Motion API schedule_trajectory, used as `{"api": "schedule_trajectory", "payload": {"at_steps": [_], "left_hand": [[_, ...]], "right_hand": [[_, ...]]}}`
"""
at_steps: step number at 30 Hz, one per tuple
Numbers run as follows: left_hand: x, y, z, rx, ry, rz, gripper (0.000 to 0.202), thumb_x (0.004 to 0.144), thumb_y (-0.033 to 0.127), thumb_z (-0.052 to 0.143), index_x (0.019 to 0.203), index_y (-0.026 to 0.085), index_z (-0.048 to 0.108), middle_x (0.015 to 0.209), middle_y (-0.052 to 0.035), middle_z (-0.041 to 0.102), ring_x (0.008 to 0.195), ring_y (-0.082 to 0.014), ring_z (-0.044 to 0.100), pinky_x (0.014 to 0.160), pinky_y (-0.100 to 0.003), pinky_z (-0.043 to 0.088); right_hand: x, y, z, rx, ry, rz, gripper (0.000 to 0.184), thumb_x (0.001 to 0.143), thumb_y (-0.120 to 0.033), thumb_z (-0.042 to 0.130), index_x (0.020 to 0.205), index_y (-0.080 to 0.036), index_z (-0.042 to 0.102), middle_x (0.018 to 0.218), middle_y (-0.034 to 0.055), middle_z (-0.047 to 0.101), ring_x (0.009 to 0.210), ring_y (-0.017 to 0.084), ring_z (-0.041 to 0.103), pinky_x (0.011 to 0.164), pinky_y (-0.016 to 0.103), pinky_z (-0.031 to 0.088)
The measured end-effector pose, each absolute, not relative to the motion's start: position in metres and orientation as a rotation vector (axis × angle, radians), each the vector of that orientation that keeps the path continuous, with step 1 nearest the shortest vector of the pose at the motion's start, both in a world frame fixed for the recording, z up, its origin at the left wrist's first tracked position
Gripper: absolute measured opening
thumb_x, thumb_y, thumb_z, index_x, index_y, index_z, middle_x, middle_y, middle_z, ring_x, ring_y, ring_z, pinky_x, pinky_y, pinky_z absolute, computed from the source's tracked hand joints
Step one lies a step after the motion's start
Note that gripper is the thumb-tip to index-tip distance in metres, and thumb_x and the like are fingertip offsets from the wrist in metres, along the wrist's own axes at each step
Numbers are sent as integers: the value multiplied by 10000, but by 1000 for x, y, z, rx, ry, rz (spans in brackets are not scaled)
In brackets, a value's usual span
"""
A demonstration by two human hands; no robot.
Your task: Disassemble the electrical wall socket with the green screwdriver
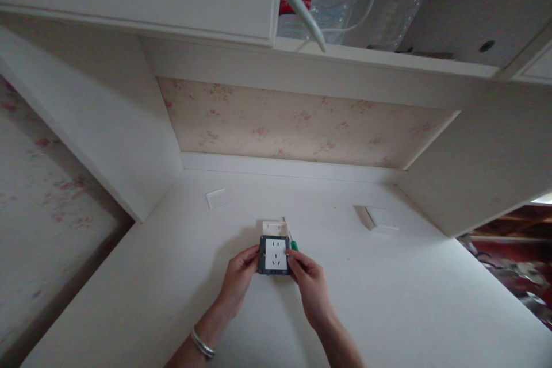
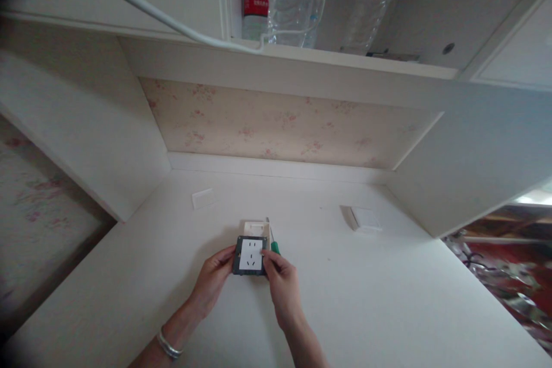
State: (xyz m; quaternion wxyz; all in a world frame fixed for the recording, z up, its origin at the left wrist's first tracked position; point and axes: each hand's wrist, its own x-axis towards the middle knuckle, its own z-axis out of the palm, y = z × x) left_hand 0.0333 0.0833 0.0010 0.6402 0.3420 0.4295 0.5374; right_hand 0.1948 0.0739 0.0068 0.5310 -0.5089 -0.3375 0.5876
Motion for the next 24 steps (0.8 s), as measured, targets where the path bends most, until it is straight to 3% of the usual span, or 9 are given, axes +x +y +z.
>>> {"api": "schedule_trajectory", "payload": {"at_steps": [6, 15, 20, 24], "left_hand": [[27, 79, 0, 723, 1058, 1262, 397, 736, 350, 664, 1090, 174, 624, 893, -91, 705, 766, -204, 638, 637, -284, 470], [10, 76, 0, 995, 1242, 1162, 310, 690, 351, 706, 936, 163, 707, 776, -66, 698, 695, -186, 615, 639, -267, 470], [6, 78, 0, 913, 1271, 1200, 321, 681, 380, 715, 916, 162, 724, 894, -89, 695, 739, -194, 612, 602, -259, 462], [2, 79, -1, 910, 1237, 1345, 238, 602, 336, 781, 763, 164, 743, 1032, -84, 643, 822, -193, 608, 673, -250, 478]], "right_hand": [[193, 75, 4, -1209, -736, 1443, 391, 657, -438, 731, 928, -156, 725, 911, 81, 697, 857, 222, 617, 813, 371, 480], [182, 79, 10, -1179, -771, 1496, 404, 660, -409, 734, 983, -166, 712, 924, 76, 689, 899, 216, 613, 857, 361, 467], [174, 79, 12, -1188, -862, 1466, 378, 694, -406, 707, 995, -178, 710, 959, 83, 685, 927, 225, 610, 861, 361, 467], [170, 78, 9, -1239, -943, 1376, 385, 702, -415, 693, 1007, -181, 708, 1003, 87, 682, 953, 241, 605, 886, 386, 454]]}}
